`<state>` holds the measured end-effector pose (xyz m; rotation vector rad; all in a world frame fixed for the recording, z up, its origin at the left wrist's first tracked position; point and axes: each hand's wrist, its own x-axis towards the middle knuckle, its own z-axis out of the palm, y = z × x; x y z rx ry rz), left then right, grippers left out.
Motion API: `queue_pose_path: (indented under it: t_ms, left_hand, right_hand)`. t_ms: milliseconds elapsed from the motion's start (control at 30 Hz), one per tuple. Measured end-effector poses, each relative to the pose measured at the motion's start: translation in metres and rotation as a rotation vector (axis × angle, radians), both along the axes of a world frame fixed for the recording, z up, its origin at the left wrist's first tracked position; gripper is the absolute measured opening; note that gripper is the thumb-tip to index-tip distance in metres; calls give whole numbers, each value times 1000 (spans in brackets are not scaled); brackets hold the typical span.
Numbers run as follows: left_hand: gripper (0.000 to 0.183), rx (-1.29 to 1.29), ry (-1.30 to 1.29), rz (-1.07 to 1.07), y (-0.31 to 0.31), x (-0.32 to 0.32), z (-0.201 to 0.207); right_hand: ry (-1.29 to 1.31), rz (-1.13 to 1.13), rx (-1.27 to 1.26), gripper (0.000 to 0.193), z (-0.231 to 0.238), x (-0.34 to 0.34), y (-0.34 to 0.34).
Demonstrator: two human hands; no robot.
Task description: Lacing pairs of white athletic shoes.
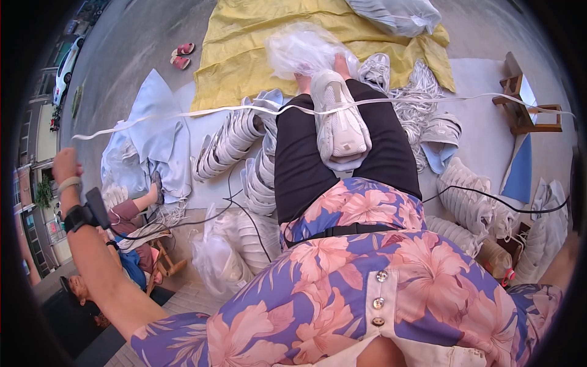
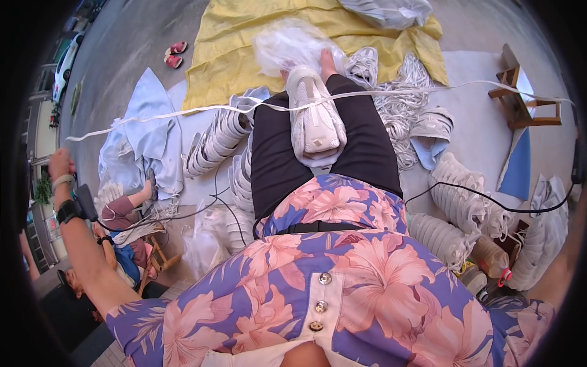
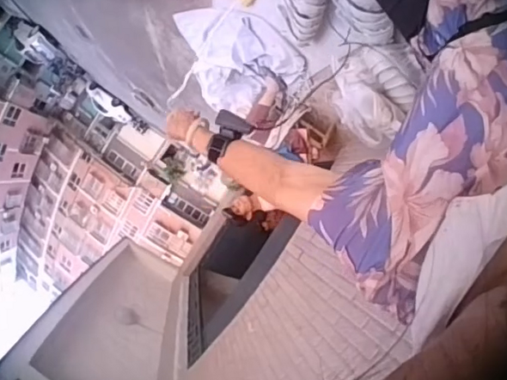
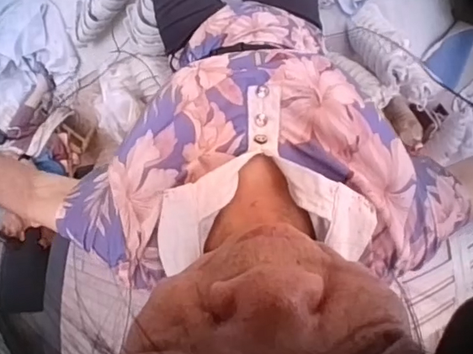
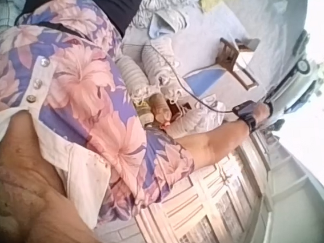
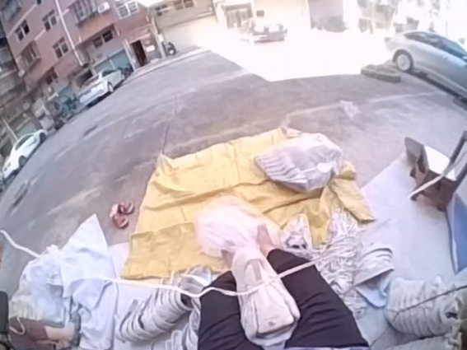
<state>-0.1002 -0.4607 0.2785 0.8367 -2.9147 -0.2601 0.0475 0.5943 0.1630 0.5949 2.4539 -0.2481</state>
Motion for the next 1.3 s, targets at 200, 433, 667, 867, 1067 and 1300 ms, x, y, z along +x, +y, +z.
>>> queue_pose_path:
  t_ms: [200,433,667,867,1067,1300]
  left_hand:
    - [16,744,-679,-127,301,97,-209]
    - [19,1233,-394,-507,481,100,-252]
    - [14,217,-14,-1128,538,83,-279]
    - [17,-17,-1,-1264,542,72,-276]
    - [30,-3,54,-1180,529,84,-282]
    - [33,19,56,-1163,531,86,-279]
  right_hand:
    - [-73,-155,-391,24,-91,11,-80]
    - [-4,-637,-1321,16,-164,-19,-291]
    - [280,-516,-1258,7,-190,-66,-345]
    - [421,-562,-1307,6,-202,-79,-357]
    - [615,-437,-1306,6,-211,-77,-361]
    - [696,-360,-1211,10,-211,-73,-364]
